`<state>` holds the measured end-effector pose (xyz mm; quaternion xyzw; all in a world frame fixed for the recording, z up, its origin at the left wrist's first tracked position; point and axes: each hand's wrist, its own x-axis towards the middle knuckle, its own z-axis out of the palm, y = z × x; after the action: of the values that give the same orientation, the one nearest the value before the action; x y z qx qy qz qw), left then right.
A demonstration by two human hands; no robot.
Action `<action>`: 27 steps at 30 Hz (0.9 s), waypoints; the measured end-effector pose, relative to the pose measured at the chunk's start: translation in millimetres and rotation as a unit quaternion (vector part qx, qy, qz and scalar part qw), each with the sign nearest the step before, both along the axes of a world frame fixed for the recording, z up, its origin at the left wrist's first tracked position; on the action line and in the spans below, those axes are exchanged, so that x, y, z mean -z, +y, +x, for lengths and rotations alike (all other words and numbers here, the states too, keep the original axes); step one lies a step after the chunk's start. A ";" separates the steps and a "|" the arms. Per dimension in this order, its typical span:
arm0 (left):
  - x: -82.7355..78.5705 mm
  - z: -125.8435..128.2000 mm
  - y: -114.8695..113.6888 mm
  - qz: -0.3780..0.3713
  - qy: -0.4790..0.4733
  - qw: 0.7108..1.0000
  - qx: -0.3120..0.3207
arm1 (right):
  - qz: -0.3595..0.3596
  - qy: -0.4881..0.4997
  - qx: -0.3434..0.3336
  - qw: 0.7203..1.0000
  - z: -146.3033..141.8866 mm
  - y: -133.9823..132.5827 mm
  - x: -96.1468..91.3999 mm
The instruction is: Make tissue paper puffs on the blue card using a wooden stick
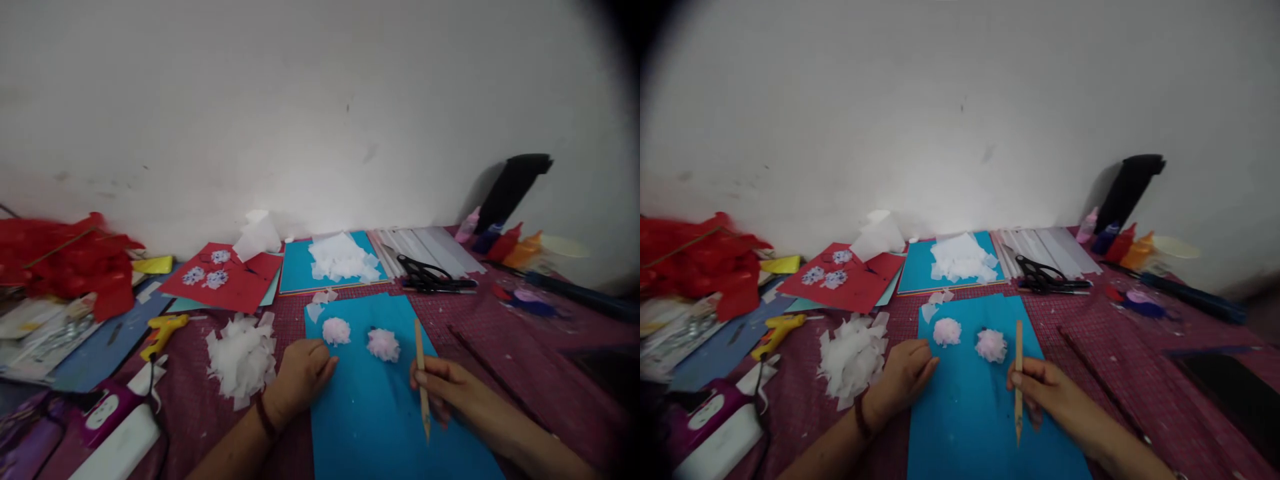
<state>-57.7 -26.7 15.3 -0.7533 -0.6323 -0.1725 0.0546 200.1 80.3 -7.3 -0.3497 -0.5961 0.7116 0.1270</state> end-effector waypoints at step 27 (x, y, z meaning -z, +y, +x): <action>-22.9 -31.2 109.8 -0.096 0.004 0.990 -0.101 | -0.014 0.058 -0.022 0.998 -8.5 0.3 -6.2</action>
<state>-88.8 83.0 38.2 -0.6883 -0.7183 -0.1014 0.0020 191.6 80.6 -1.1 -0.2962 -0.5850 0.7417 0.1411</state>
